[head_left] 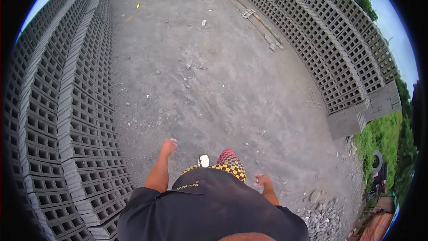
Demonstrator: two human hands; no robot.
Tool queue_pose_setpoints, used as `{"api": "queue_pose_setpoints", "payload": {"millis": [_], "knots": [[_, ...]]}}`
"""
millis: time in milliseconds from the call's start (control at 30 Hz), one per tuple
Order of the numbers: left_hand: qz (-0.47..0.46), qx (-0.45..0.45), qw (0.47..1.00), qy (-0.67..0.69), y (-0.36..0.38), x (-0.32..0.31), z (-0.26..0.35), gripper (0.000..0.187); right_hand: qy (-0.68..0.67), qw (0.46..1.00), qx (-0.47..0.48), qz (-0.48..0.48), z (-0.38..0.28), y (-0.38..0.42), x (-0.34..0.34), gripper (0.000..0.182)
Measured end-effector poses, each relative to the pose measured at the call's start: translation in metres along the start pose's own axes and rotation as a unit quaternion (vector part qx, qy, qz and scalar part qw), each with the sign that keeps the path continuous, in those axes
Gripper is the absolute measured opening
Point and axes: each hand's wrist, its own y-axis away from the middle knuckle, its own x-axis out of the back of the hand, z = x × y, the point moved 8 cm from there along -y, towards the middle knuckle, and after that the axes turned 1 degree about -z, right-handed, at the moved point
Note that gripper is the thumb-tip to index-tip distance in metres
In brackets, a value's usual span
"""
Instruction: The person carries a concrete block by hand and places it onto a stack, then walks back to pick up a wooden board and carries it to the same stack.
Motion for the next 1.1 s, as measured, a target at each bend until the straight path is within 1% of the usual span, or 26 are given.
{"api": "queue_pose_setpoints", "payload": {"millis": [67,133,167,233,267,300,333,367,400,433,467,500,533,567,600,633,667,700,733,800,833,900,967,1033,1067,1100], "knots": [[0.012,0.004,0.999,0.029,-0.073,0.031,0.054,0.023,0.012,0.999,-0.028,0.015,0.0,-0.028,0.008,0.037],[0.024,-0.01,0.999,0.034,-0.136,0.054,0.092,0.023,0.2,0.977,0.08,0.007,-0.037,-0.038,0.012,0.035],[0.025,-0.013,0.999,0.028,-0.165,0.06,0.102,0.023,0.195,0.977,0.084,0.005,-0.055,-0.047,0.016,0.035],[0.032,0.007,0.999,-0.025,-0.219,0.056,0.107,0.024,0.11,0.993,0.037,-0.02,-0.095,-0.059,0.032,0.034],[0.038,0.006,0.999,-0.027,-0.246,0.055,0.108,0.023,0.108,0.993,0.039,-0.018,-0.135,-0.066,0.038,0.034],[0.038,0.01,0.999,-0.028,-0.259,0.044,0.096,0.022,0.106,0.993,0.003,0.045,-0.179,-0.055,0.052,0.032],[-0.008,0.017,0.998,-0.064,-0.273,0.032,0.092,0.02,0.104,0.988,-0.025,0.113,-0.223,-0.057,0.076,0.031],[0.0,0.025,0.977,-0.213,-0.294,0.007,0.067,0.02,0.103,0.988,-0.02,0.117,-0.251,-0.091,0.101,0.031],[-0.023,0.236,0.972,0.009,-0.285,0.006,0.05,0.022,0.028,0.995,-0.031,0.095,-0.276,-0.14,0.121,0.029],[-0.183,0.059,0.949,-0.251,-0.316,-0.054,0.009,0.023,-0.045,0.995,-0.044,0.071,-0.302,-0.179,0.132,0.028],[-0.242,0.019,0.922,-0.301,-0.324,-0.063,0.023,0.023,0.006,0.993,-0.029,0.113,-0.356,-0.205,0.151,0.028],[-0.301,-0.02,0.889,-0.346,-0.323,-0.07,0.044,0.023,0.074,0.994,0.024,0.08,-0.42,-0.228,0.162,0.027],[-0.308,-0.016,0.889,-0.337,-0.328,-0.068,0.068,0.023,0.373,0.911,0.166,0.062,-0.487,-0.268,0.17,0.029],[-0.251,0.124,0.942,-0.186,-0.34,-0.055,0.083,0.022,0.444,0.85,0.279,0.052,-0.554,-0.29,0.17,0.034],[-0.179,0.259,0.949,-0.027,-0.35,-0.046,0.091,0.022,0.378,0.876,0.295,0.048,-0.63,-0.28,0.169,0.033],[-0.177,0.259,0.949,-0.016,-0.368,-0.046,0.109,0.022,0.342,0.876,0.332,0.074,-0.698,-0.293,0.172,0.029],[-0.155,0.202,0.966,-0.048,-0.391,-0.041,0.134,0.021,0.186,0.937,0.287,0.065,-0.756,-0.292,0.171,0.029],[-0.132,0.146,0.977,-0.08,-0.415,-0.038,0.155,0.021,0.216,0.917,0.331,0.057,-0.815,-0.299,0.164,0.03],[-0.128,0.148,0.978,-0.073,-0.438,-0.035,0.171,0.021,0.244,0.894,0.373,0.046,-0.868,-0.307,0.157,0.032],[-0.144,0.259,0.954,-0.051,-0.487,-0.019,0.188,0.021,0.247,0.895,0.37,0.041,-0.955,-0.313,0.136,0.033],[-0.142,0.26,0.954,-0.052,-0.521,-0.015,0.183,0.021,0.244,0.899,0.361,0.035,-0.988,-0.32,0.129,0.035],[-0.172,0.181,0.959,-0.132,-0.599,-0.025,0.167,0.021,0.279,0.846,0.45,0.061,-1.042,-0.346,0.121,0.035],[-0.193,0.098,0.956,-0.196,-0.684,0.039,0.222,0.021,0.265,0.884,0.385,0.035,-1.064,-0.381,0.123,0.035],[-0.157,-0.008,0.953,-0.257,-0.789,0.051,0.208,0.022,0.257,0.916,0.307,-0.005,-1.073,-0.385,0.133,0.033],[0.022,0.151,0.988,-0.006,-0.828,0.102,0.209,0.024,0.24,0.93,0.278,-0.002,-1.08,-0.394,0.144,0.032],[0.046,0.152,0.986,-0.047,-0.856,0.169,0.279,0.024,0.221,0.944,0.245,-0.002,-1.075,-0.408,0.163,0.031]]}}
